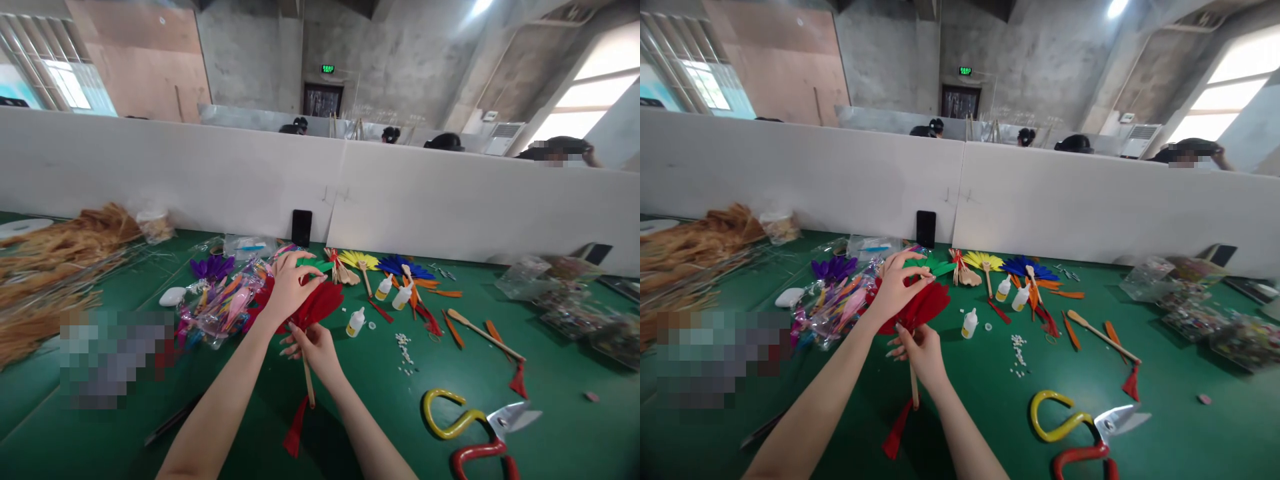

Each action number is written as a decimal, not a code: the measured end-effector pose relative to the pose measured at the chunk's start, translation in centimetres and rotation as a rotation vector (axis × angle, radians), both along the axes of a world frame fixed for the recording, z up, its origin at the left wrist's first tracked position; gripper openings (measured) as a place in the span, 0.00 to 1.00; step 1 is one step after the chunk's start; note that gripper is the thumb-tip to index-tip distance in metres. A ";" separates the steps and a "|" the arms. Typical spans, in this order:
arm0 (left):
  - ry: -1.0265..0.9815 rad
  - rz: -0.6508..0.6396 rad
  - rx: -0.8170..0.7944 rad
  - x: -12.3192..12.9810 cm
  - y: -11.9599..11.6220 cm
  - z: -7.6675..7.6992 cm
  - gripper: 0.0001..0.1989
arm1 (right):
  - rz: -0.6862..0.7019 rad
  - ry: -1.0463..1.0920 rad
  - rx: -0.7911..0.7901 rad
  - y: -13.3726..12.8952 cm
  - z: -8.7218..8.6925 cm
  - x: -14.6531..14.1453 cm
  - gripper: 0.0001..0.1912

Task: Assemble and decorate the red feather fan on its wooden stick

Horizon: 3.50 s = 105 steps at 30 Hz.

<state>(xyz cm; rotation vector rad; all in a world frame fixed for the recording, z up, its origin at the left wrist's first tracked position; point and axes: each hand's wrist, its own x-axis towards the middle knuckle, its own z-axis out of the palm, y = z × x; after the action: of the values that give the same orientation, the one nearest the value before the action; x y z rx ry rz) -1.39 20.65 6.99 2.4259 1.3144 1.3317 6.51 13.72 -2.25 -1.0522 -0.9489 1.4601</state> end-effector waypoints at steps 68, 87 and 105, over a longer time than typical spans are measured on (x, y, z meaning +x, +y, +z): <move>0.102 -0.098 -0.100 -1.7 0.3 0.3 0.07 | -0.049 0.035 -0.044 0.3 0.1 0.2 0.26; 0.102 -0.163 -0.212 -1.9 0.2 0.4 0.06 | -0.013 -0.050 -0.016 0.0 -0.5 -0.1 0.23; 0.052 -0.209 -0.277 -2.0 0.0 0.8 0.05 | 0.003 -0.085 -0.011 -0.1 -0.8 -0.1 0.24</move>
<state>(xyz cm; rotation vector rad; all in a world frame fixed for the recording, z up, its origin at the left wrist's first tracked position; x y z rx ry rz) -3.43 20.70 7.78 2.3417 1.1317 0.9714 6.42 13.65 -3.09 -1.1290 -1.0038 1.4336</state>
